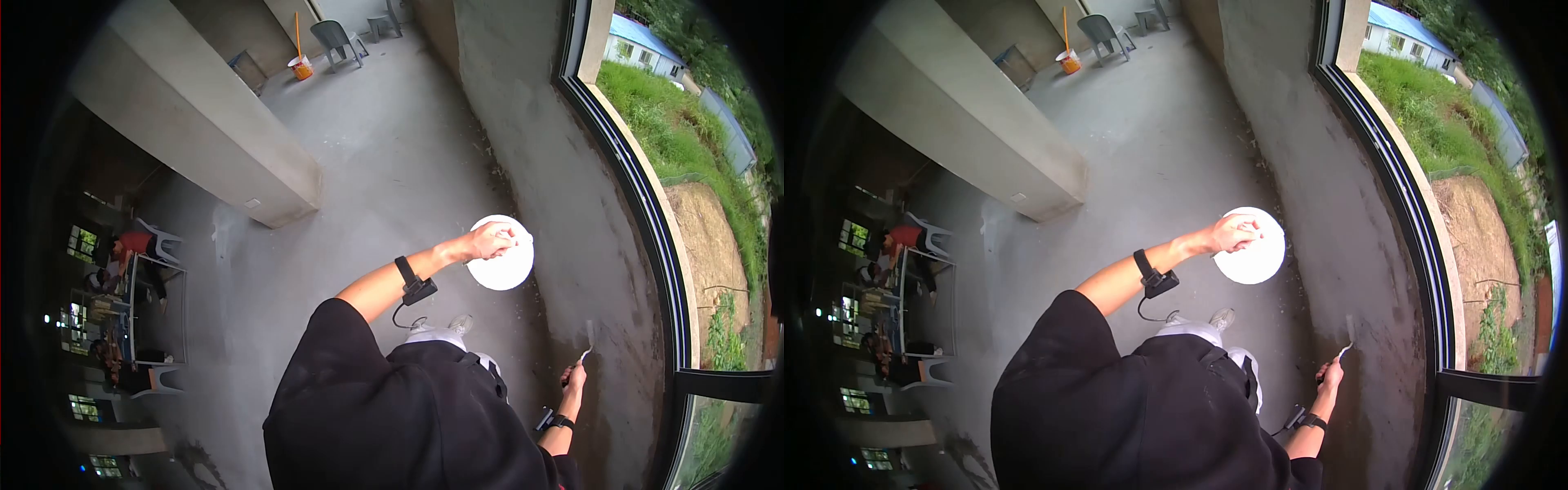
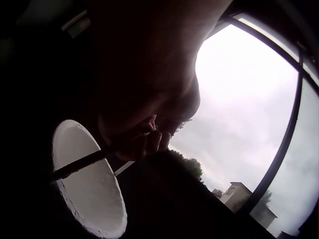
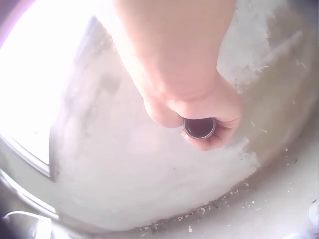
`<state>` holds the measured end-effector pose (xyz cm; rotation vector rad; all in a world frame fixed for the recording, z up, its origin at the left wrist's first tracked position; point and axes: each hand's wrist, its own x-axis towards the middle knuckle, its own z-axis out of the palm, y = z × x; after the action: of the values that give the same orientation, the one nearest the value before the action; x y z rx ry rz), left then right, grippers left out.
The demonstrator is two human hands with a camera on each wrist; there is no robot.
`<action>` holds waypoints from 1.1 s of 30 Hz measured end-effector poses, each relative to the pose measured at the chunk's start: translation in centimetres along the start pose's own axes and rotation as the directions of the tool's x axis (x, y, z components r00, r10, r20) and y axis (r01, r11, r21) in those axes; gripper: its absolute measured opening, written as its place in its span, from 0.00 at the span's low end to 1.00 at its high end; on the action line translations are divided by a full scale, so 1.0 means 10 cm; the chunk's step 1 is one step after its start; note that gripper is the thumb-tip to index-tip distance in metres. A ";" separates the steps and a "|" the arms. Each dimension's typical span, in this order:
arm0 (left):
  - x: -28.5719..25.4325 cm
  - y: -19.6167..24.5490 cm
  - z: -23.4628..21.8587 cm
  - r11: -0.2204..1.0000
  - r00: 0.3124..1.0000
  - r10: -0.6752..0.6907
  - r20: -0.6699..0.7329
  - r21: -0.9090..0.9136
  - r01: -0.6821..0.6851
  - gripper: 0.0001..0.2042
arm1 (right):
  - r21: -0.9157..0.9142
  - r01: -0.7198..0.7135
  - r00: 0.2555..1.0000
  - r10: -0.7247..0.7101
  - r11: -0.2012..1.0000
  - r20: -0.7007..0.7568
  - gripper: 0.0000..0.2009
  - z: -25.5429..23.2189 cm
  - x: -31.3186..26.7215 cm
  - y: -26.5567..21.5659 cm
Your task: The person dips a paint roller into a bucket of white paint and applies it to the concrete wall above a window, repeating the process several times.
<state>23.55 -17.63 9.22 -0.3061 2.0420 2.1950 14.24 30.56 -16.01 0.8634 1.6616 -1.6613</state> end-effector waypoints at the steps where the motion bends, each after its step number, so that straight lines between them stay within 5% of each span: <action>1: 0.09 0.02 -0.01 0.999 0.999 0.017 -0.033 0.035 -0.015 0.06 | -0.101 0.037 0.999 -0.034 0.994 0.034 0.20 0.11 -0.31 -0.11; 3: 0.04 0.13 0.04 0.995 0.998 0.016 -0.056 0.103 -0.010 0.06 | -0.285 0.170 0.982 -0.140 0.943 0.122 0.19 0.22 -1.09 -0.25; 9: -0.05 0.38 0.22 0.997 0.999 -0.006 0.047 0.077 0.002 0.08 | -0.455 0.457 0.872 -0.284 0.764 0.398 0.14 0.52 -2.69 -0.65; 12: -0.01 0.42 0.31 0.987 0.993 -0.022 0.113 0.162 0.003 0.09 | -0.594 0.690 0.706 -0.565 0.414 0.428 0.14 0.72 -3.06 -0.72; 13: 0.00 0.43 0.36 0.986 0.992 -0.032 0.126 0.164 0.011 0.09 | -0.681 0.599 0.784 -0.483 0.422 0.390 0.15 0.83 -3.25 -0.84; 15: 0.00 0.47 0.45 0.984 0.992 -0.028 0.124 0.179 0.005 0.09 | -0.692 0.668 0.695 -0.561 0.273 0.450 0.14 0.89 -3.25 -0.80; 25: 0.01 0.44 0.82 0.915 0.972 0.004 0.234 0.392 -0.099 0.10 | -0.751 0.660 0.639 -0.540 0.021 0.547 0.15 1.51 -2.73 -0.80; 29: 0.10 0.24 0.83 0.872 0.980 -0.038 0.193 0.485 -0.061 0.12 | -0.783 0.610 0.627 -0.528 -0.124 0.573 0.17 1.60 -2.50 -0.76; 31: 0.11 0.21 0.85 0.829 0.972 -0.103 0.213 0.559 -0.035 0.14 | -0.757 0.552 0.528 -0.555 -0.351 0.643 0.14 1.57 -2.42 -0.72; 33: 0.18 0.12 0.85 0.804 0.968 -0.116 0.224 0.593 -0.041 0.15 | -0.765 0.520 0.530 -0.559 -0.380 0.638 0.12 1.57 -2.36 -0.69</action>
<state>21.05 -9.29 10.55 0.0062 2.3972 1.3615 22.23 14.49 7.00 -0.9738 2.8077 -0.2178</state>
